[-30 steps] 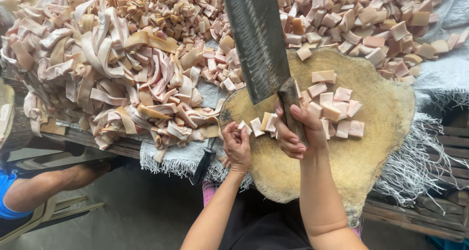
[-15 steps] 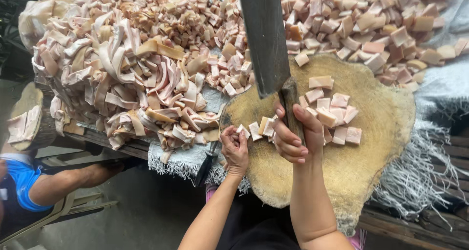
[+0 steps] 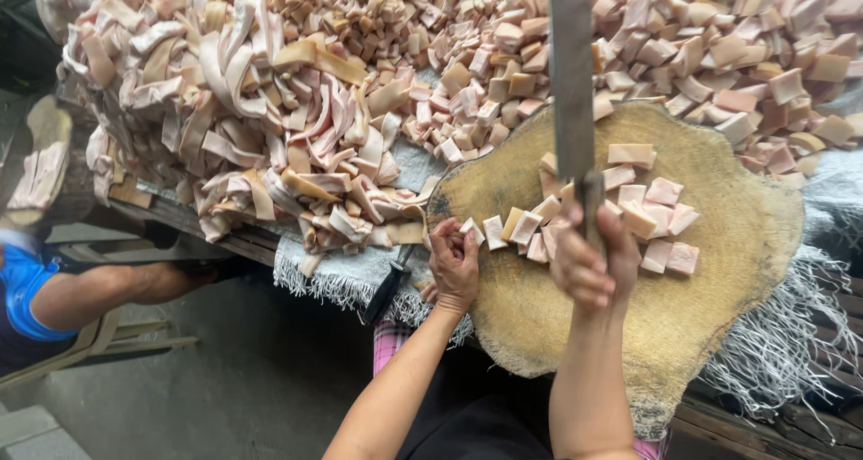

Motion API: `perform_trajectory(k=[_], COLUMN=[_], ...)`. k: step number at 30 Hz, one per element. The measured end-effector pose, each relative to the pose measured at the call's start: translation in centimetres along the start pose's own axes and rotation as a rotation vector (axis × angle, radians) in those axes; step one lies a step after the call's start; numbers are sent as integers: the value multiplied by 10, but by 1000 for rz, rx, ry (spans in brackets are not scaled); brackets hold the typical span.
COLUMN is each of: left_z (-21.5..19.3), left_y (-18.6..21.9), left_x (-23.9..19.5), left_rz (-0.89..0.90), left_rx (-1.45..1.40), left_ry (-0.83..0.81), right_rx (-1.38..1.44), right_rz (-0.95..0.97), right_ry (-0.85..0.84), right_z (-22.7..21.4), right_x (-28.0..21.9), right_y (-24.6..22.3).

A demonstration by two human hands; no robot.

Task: The person uses a large cleaver to chop strips of pork skin into small cubes on a wooden cutting board. They repeatedly pick up strips from a pile, cut them into uniform pieces, and occasionally move the cut pieces aside.

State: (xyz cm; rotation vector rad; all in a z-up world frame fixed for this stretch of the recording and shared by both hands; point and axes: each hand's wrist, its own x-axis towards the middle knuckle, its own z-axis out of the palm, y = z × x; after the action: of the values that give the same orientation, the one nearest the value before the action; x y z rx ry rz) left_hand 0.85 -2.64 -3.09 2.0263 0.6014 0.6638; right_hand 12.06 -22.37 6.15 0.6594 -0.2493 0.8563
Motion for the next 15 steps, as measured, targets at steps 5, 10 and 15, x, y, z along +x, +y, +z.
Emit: perform_trajectory(k=[5, 10, 15], left_z=[3, 1, -1], left_y=[2, 3, 4], left_x=[3, 2, 0], left_rz=[1, 15, 44], left_rx=[43, 28, 15], left_ry=[9, -33, -47], right_rx=[-20, 75, 27], right_rz=[-15, -20, -23], right_ry=[-79, -56, 4], right_z=[1, -3, -4], right_x=[41, -5, 7], right_y=[-18, 10, 3])
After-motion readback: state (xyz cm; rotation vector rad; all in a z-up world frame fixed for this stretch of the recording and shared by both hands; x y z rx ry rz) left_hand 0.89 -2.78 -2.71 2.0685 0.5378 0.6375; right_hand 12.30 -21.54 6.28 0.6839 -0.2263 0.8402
